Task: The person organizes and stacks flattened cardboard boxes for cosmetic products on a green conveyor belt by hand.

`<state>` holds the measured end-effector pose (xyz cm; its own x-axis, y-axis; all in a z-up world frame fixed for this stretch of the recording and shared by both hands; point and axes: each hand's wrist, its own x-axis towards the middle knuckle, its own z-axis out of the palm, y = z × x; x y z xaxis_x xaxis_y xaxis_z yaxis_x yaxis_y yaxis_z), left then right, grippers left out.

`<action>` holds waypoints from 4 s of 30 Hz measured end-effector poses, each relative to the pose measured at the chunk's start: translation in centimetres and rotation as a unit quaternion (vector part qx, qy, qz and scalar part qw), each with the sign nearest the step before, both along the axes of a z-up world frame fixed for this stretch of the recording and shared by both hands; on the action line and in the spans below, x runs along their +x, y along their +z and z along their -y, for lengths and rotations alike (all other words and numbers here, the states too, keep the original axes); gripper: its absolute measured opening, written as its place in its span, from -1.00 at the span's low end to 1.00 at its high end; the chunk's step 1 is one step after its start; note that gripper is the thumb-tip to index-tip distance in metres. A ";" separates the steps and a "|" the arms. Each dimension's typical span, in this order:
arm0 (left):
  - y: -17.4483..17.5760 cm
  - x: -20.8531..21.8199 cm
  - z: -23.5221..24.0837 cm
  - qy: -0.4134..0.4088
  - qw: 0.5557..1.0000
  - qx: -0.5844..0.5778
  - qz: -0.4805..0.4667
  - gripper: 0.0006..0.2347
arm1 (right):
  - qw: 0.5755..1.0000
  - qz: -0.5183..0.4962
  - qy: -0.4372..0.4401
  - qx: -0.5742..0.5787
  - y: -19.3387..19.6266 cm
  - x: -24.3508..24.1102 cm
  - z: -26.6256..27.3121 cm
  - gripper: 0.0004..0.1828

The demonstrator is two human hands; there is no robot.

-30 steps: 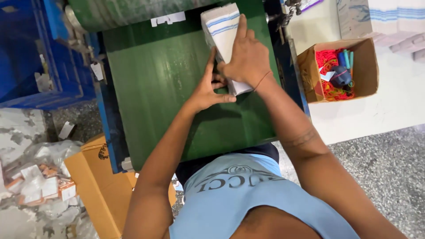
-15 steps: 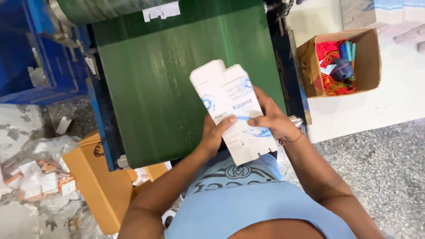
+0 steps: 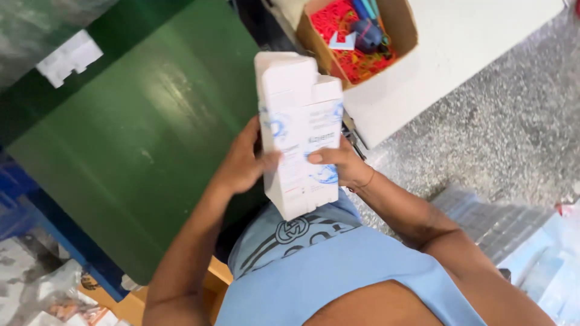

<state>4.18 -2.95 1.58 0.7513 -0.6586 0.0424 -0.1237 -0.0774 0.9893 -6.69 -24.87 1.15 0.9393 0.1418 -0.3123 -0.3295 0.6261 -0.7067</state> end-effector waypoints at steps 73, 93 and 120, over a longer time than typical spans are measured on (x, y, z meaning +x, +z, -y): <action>14.7 9.5 3.3 -0.057 0.861 -0.345 -0.370 -0.55 | 0.992 0.062 0.032 -0.107 3.5 -1.4 8.6 -0.11; 8.2 0.6 6.1 -0.072 0.986 -0.075 0.132 -0.48 | 0.971 0.017 -0.232 0.063 5.7 3.2 5.2 -0.31; -0.3 -2.3 6.3 -0.022 0.971 -0.149 -0.186 -0.32 | 0.975 0.072 -0.191 -0.092 6.0 2.8 2.9 -0.20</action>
<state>1.85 -9.28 1.30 0.7222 -0.6909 -0.0332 0.2497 0.2157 0.9440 -3.84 -27.74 7.16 0.9485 -0.2734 -0.1601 0.0145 0.5425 -0.8399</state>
